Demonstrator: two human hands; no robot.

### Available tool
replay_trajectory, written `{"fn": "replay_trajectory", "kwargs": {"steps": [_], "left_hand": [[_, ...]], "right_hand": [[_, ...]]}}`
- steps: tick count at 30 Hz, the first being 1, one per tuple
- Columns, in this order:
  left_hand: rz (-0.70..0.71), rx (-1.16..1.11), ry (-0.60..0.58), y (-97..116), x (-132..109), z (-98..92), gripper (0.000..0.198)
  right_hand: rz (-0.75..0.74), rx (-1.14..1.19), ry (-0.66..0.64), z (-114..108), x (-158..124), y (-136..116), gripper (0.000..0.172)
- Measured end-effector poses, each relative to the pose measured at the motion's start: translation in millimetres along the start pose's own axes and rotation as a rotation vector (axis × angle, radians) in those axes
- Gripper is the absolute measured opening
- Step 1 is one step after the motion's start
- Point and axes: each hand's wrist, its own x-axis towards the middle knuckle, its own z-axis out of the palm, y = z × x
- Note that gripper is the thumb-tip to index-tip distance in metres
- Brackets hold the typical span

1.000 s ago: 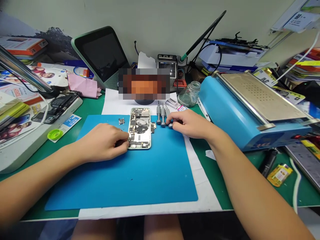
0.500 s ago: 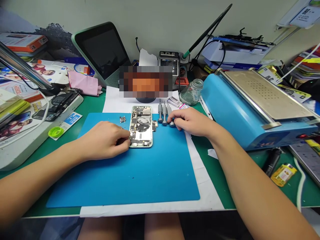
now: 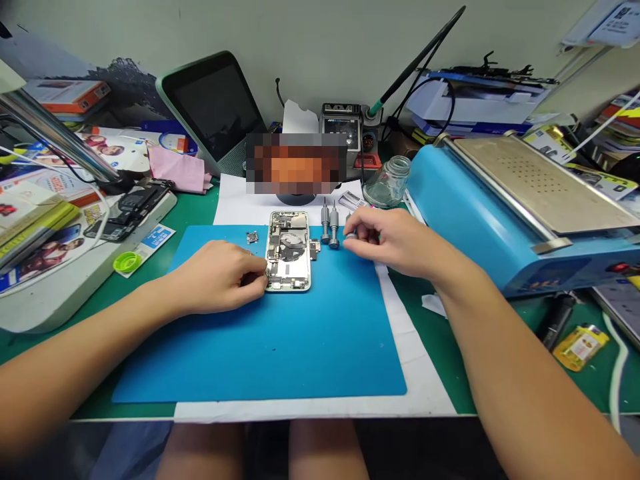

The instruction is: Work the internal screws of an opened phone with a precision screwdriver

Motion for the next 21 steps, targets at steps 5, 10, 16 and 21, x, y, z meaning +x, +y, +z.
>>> {"fn": "replay_trajectory", "kwargs": {"steps": [5, 10, 16, 21], "left_hand": [[0.004, -0.013, 0.014, -1.4, -0.3, 0.3, 0.029], [0.021, -0.015, 0.015, -2.6, -0.4, 0.7, 0.029], [0.029, -0.011, 0.005, -1.9, -0.1, -1.0, 0.03], [0.026, -0.004, -0.005, -1.7, 0.7, -1.5, 0.03]], "right_hand": [[-0.037, 0.138, 0.475, 7.6, -6.9, -11.4, 0.011], [-0.11, 0.235, 0.675, 17.1, -5.2, -16.7, 0.004], [-0.155, 0.178, 0.738, 23.8, -1.8, -10.3, 0.006], [-0.239, -0.052, 0.78, 27.7, 3.2, -4.0, 0.012]]}}
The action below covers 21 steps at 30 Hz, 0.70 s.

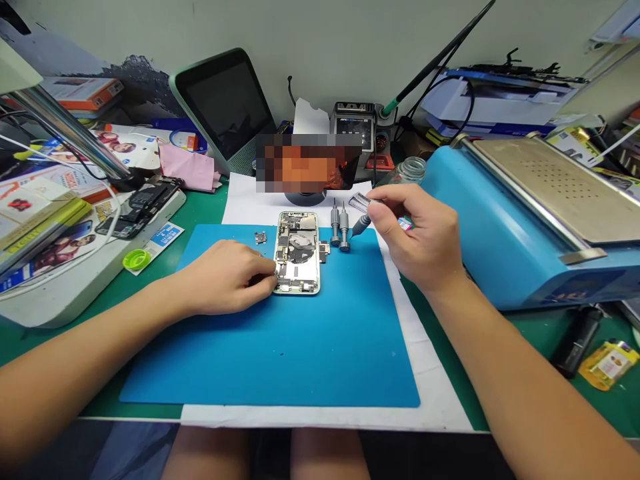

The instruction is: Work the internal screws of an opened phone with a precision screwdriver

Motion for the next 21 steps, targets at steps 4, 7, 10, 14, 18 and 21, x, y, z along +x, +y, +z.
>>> {"fn": "replay_trajectory", "kwargs": {"steps": [4, 7, 10, 14, 18, 21], "left_hand": [[-0.006, 0.004, -0.002, 0.4, 0.1, 0.1, 0.028], [-0.009, 0.005, 0.0, 0.7, -0.1, -0.1, 0.028], [-0.01, 0.007, 0.003, 0.8, -0.7, 0.1, 0.029], [0.001, 0.015, 0.003, 0.5, -1.0, 1.2, 0.029], [0.014, 0.023, 0.004, 0.0, -0.6, 1.5, 0.028], [0.026, 0.024, 0.01, -0.2, -0.6, 0.8, 0.029]], "right_hand": [[-0.088, -0.057, 0.043, 8.1, 2.3, 6.7, 0.016], [-0.08, -0.034, 0.012, 14.3, 2.3, 9.9, 0.022], [-0.051, 0.011, -0.02, 18.0, 0.7, 10.5, 0.029], [-0.007, 0.04, -0.087, 19.1, -1.3, 9.9, 0.043], [0.048, 0.045, -0.169, 18.4, -3.4, 10.0, 0.065], [0.11, 0.069, -0.19, 16.8, -6.2, 11.0, 0.07]]}}
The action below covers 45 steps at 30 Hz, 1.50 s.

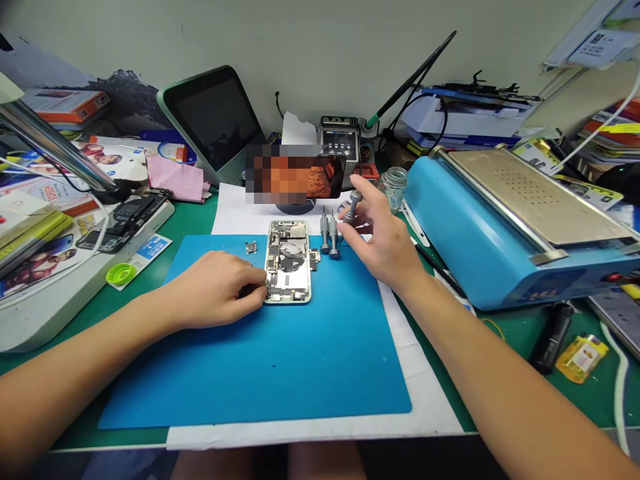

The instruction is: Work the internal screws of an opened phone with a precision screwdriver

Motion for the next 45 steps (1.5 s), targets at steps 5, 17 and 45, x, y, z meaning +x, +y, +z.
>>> {"fn": "replay_trajectory", "kwargs": {"steps": [5, 17, 45], "left_hand": [[-0.007, -0.002, 0.011, -0.1, -0.5, -0.6, 0.03], [0.014, -0.024, 0.085, -1.5, -1.4, 2.8, 0.028], [0.078, -0.086, 0.035, -6.6, -0.9, -0.8, 0.02]], "right_hand": [[0.057, 0.118, 0.102, -3.1, -0.1, -12.1, 0.056], [0.214, 0.592, 0.174, 54.5, -9.3, -89.7, 0.048], [0.293, 0.675, -0.078, 53.8, -19.6, -78.2, 0.045]]}}
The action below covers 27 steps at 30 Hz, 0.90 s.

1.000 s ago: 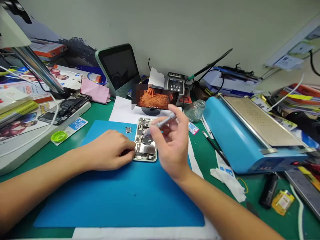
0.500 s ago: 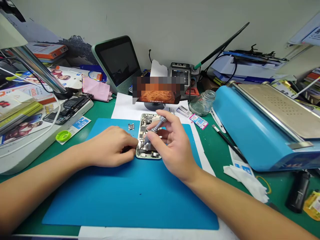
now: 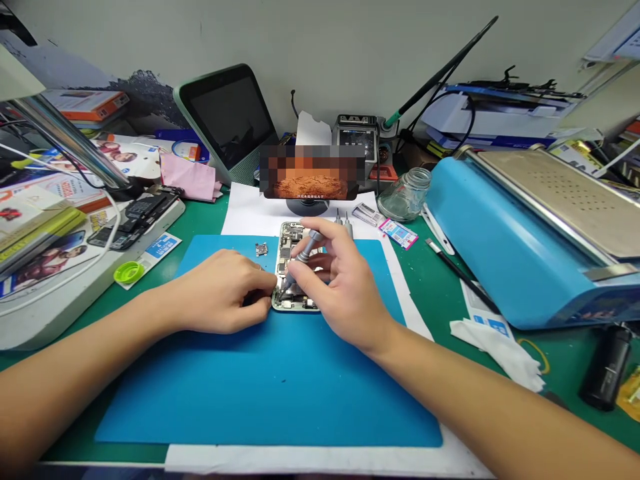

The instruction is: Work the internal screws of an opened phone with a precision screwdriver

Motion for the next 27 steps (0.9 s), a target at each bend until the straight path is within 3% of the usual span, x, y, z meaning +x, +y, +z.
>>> {"fn": "replay_trajectory", "kwargs": {"steps": [10, 14, 18, 27], "left_hand": [[-0.068, -0.054, 0.085, 4.3, 0.6, 4.6, 0.018], [-0.094, -0.106, 0.181, 7.2, -1.3, 5.4, 0.009], [-0.15, -0.137, 0.302, 9.2, -0.9, 7.4, 0.024], [-0.203, -0.562, 0.396, 18.8, 4.9, 19.0, 0.019]], "right_hand": [[0.024, 0.08, 0.023, -0.2, -0.9, 2.1, 0.043], [-0.03, 0.039, 0.122, -0.6, 1.3, -3.4, 0.041], [-0.087, 0.017, 0.256, -1.8, 4.5, -8.2, 0.039], [-0.108, 0.181, 0.307, -5.2, 10.2, 0.6, 0.041]]}}
